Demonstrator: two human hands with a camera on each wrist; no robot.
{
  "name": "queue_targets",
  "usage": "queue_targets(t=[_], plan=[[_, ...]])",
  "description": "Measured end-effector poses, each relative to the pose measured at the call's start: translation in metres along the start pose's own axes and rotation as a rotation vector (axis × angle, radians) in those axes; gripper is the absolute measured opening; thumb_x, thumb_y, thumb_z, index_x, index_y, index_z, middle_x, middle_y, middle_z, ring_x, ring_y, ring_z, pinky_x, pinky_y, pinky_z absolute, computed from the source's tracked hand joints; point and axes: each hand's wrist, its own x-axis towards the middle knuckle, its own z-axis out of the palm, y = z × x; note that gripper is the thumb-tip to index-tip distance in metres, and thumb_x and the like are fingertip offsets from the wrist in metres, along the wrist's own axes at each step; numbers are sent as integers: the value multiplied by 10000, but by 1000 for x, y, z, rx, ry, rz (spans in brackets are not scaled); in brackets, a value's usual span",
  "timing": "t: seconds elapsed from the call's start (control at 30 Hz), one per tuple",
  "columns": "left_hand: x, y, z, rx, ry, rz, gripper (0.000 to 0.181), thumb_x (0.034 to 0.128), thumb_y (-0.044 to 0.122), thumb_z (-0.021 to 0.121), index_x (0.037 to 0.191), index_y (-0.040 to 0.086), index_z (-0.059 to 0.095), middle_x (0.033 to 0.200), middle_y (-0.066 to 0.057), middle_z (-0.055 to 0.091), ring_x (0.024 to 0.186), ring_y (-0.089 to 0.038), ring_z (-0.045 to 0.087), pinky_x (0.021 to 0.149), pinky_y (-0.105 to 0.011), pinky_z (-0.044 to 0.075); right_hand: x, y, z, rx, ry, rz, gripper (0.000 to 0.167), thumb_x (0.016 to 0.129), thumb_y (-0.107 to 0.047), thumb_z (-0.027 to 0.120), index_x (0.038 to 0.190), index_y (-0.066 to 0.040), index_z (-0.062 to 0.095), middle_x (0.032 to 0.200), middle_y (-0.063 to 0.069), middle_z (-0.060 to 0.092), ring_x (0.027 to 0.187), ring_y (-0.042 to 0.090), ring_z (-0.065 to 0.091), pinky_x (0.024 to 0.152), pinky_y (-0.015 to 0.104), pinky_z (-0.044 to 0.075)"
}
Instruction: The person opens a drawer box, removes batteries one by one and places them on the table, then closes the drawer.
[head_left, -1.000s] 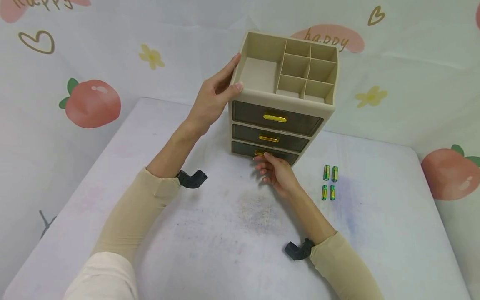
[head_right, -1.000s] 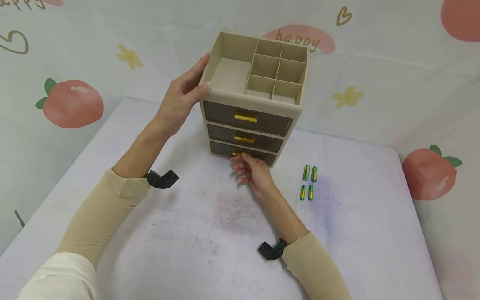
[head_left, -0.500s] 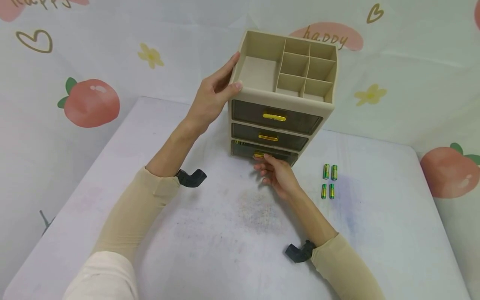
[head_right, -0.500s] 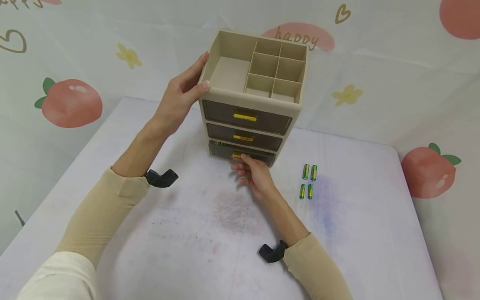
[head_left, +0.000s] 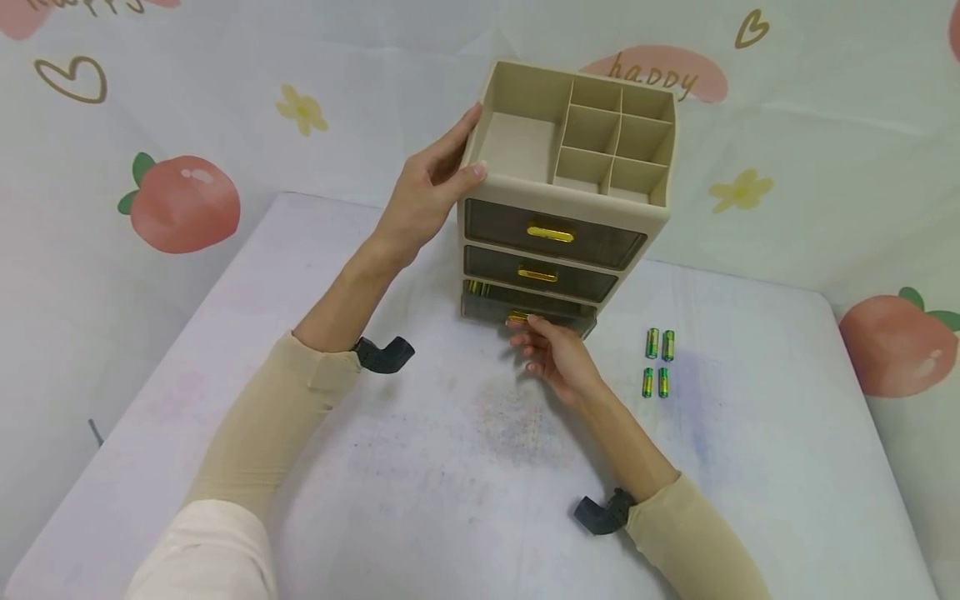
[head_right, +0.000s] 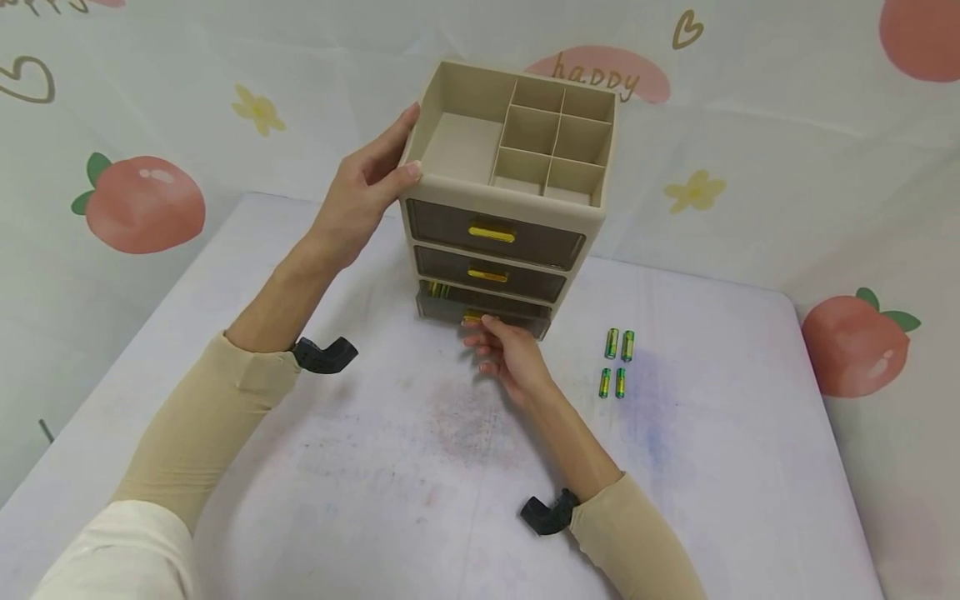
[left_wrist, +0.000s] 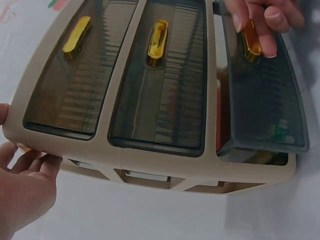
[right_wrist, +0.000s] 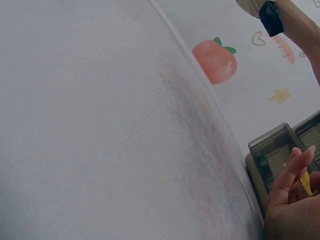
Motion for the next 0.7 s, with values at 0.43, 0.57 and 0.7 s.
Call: queue_targets(t=[0.43,0.57,0.7], plan=[[1,1,-1,8,-8,-7,589,998,-9,528,1538,-4,291,1619,-68,274,1460,-108,287,1152,-213,273,-11,7,3,3,-39,34,469,1053,-288,503,1332,84,561,810,7,703,634,54,514,476,170,438],[1,1,-1,14,-12,6,587,999,-11,524,1536,-14,287,1619,-89,268,1467,-131,282,1154,-221,274,-14,8,4,13,-34,38,449,1056,-268,496,1319,88,568,812,17,696,636,60,511,477,173,436],[0,1,0,7,-7,1,587,999,-13,523,1537,-11,288,1619,-87,270,1466,-128,284,1153,-221,276,-18,10,5,15,-36,36,455,1058,-255,484,1325,108,550,809,16,687,641,63,512,475,171,439]])
